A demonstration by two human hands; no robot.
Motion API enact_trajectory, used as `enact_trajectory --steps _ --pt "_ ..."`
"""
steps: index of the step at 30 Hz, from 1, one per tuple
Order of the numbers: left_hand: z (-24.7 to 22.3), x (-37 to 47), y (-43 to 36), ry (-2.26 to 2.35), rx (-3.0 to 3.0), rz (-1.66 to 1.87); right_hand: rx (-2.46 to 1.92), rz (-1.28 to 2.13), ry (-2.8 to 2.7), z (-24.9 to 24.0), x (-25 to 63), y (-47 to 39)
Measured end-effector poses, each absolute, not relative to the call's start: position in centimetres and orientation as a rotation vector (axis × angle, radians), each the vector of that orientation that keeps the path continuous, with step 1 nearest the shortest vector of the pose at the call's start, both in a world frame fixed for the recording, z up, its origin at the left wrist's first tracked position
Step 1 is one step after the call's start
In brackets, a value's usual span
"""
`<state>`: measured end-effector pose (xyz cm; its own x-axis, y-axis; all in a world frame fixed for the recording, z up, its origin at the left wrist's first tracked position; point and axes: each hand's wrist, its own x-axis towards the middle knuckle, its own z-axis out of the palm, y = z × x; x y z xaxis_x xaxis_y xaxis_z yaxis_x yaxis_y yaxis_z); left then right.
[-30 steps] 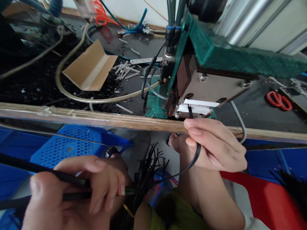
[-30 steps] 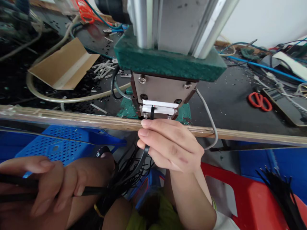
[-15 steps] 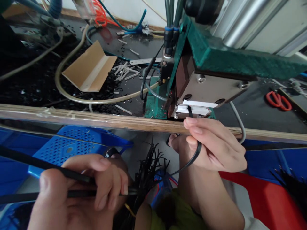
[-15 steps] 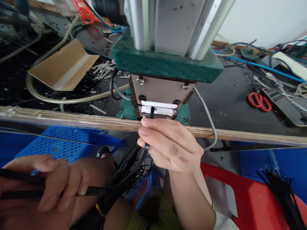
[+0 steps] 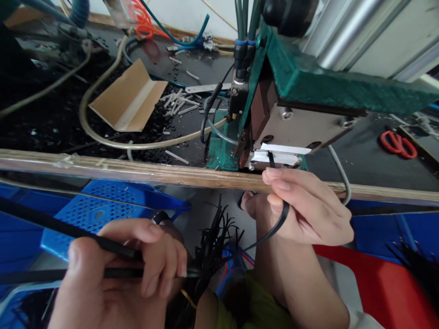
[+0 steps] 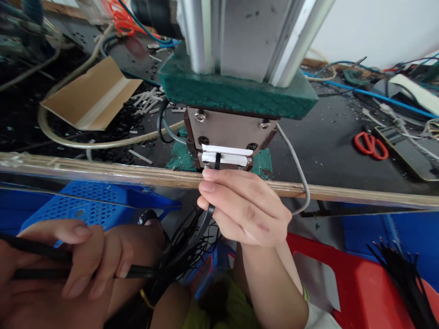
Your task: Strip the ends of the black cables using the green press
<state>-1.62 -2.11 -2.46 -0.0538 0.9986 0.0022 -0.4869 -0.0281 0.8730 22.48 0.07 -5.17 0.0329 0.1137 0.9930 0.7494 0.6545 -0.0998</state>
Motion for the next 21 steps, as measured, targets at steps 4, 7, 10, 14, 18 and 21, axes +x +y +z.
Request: enact_trajectory --steps 4,7,10,14,18,21 --pt "-2.3 -1.5 -1.9 0.83 0.996 1.428 -0.778 -0.574 -1.44 -5.4 22.3 0.0" --pt "-2.5 -1.6 -1.7 0.809 1.011 1.401 -0.831 -0.573 -1.456 -5.3 22.2 -0.3" --pt "-2.6 -1.6 -1.6 0.785 1.009 1.412 -0.838 -0.58 -1.454 -5.3 22.3 -0.3" --pt "-2.6 -1.8 -1.6 0.765 1.007 1.39 -0.791 -0.562 -1.452 -5.4 22.2 -0.2" --pt "-3.0 -2.4 -1.4 0.702 0.987 1.363 -0.795 -0.547 -1.454 -5.4 22.2 -0.2" --pt "-3.0 -2.7 -1.4 0.699 0.815 1.383 -0.82 -0.559 -1.476 -5.2 22.3 -0.4"
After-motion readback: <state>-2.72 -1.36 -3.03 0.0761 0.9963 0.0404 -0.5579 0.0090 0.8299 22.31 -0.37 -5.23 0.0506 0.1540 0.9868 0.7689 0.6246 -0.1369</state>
